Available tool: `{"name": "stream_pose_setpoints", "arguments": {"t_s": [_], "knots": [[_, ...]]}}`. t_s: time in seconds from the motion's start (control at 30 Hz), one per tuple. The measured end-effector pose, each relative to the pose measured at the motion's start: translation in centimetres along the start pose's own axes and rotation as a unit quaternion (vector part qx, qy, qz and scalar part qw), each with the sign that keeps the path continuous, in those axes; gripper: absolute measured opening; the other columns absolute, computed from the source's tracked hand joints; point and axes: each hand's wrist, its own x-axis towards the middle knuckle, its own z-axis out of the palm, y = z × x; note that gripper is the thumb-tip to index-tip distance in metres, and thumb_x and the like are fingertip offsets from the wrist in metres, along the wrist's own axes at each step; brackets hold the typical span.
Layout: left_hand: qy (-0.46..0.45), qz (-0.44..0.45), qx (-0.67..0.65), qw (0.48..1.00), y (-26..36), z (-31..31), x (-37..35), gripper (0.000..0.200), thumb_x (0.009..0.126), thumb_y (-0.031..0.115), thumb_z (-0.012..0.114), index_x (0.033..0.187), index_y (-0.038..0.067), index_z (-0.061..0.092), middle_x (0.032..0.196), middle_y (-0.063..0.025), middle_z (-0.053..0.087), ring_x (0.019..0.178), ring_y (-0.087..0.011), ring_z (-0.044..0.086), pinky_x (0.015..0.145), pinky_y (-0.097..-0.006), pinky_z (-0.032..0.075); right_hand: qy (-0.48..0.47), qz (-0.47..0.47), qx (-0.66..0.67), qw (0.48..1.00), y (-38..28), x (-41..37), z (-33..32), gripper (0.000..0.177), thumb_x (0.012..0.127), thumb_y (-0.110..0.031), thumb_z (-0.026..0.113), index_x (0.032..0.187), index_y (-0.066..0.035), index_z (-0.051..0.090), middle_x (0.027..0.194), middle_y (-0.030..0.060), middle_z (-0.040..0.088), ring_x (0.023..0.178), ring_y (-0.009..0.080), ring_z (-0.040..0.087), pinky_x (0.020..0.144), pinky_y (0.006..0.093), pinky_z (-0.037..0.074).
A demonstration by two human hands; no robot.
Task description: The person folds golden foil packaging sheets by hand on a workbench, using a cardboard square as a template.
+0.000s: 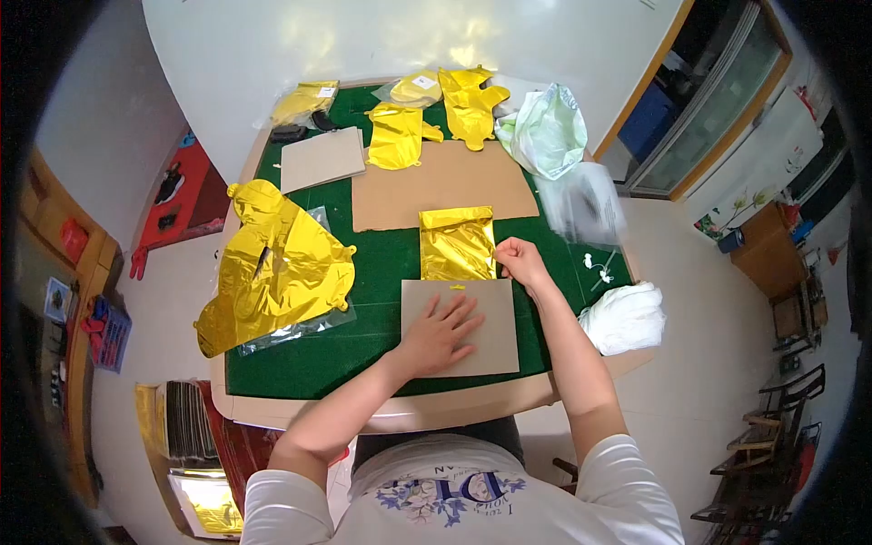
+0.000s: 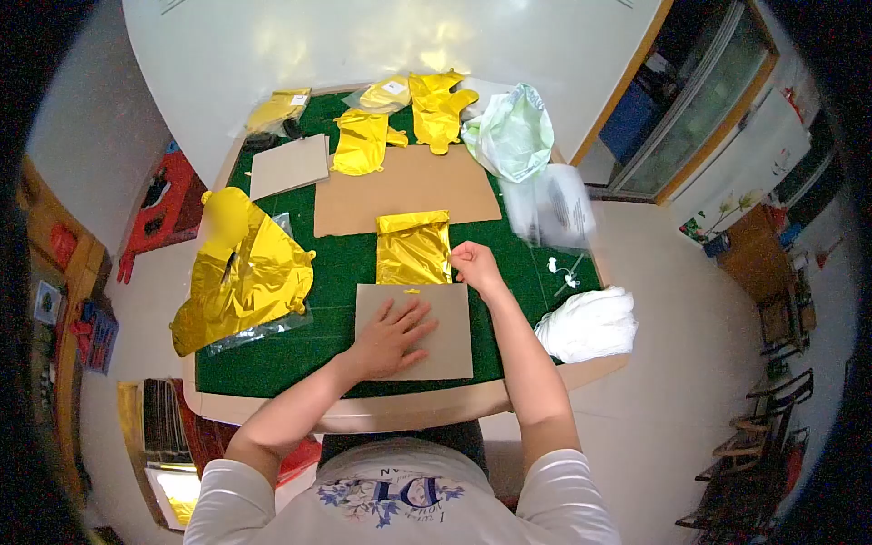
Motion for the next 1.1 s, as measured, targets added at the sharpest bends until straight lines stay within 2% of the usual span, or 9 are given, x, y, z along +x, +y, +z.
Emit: {"name": "stream_pose_setpoints", "arguments": {"t_s": [0.2,0.37,0.5,0.9,1.1], "knots": [[-0.021,-0.004,-0.015,1.0,0.9,-1.3,0.0,0.055,0.09,0.041,0.054,0.137,0.014,0.044,0.148,-0.0128,0.035,0.139,-0.0284,0.028,0.113,-0.0524,0.018,-0.037,0.01,-0.003,0.999,-0.4,-0.6,0.3,0.008,0.083,-0.01,0.065,0.083,-0.006,0.058,0.068,-0.0011,0.06,0.051,0.0064,0.051,0.046,0.0215,0.041],[-0.004,-0.003,-0.018,1.0,1.5,-1.5,-0.5,0.055,0.09,0.039,0.054,0.137,0.012,0.044,0.147,-0.0133,0.036,0.139,-0.0283,0.029,0.113,-0.052,0.019,-0.061,0.007,-0.021,0.998,-0.3,-0.8,0.5,0.007,0.083,-0.009,0.065,0.082,-0.006,0.058,0.067,-0.0015,0.06,0.05,0.0058,0.051,0.045,0.0215,0.04],[-0.034,0.005,-0.028,0.999,1.3,-1.1,-1.3,0.055,0.091,0.038,0.054,0.137,0.012,0.044,0.148,-0.0118,0.035,0.139,-0.0279,0.029,0.113,-0.0528,0.019,-0.055,0.009,-0.017,0.998,-0.6,-1.0,0.8,0.008,0.083,-0.008,0.065,0.081,-0.007,0.058,0.065,-0.0019,0.059,0.05,0.0056,0.05,0.045,0.0216,0.039],[-0.037,0.015,-0.048,0.998,1.0,-1.2,-1.2,0.055,0.09,0.037,0.056,0.138,0.013,0.044,0.148,-0.0106,0.035,0.139,-0.0274,0.029,0.114,-0.0516,0.017,-0.045,-0.031,0.007,0.998,-0.5,-1.8,0.9,0.009,0.087,-0.011,0.064,0.082,-0.009,0.058,0.062,-0.0069,0.054,0.049,0.0016,0.043,0.045,0.0185,0.033],[-0.004,0.03,-0.044,0.999,0.7,-0.7,-1.2,0.052,0.09,0.038,0.055,0.135,0.012,0.047,0.144,-0.0108,0.04,0.135,-0.0267,0.034,0.112,-0.0508,0.021,-0.044,-0.042,0.01,0.998,-0.3,-1.7,0.9,0.009,0.087,-0.011,0.064,0.081,-0.008,0.058,0.063,-0.0067,0.056,0.05,0.0014,0.044,0.046,0.019,0.035]]}}
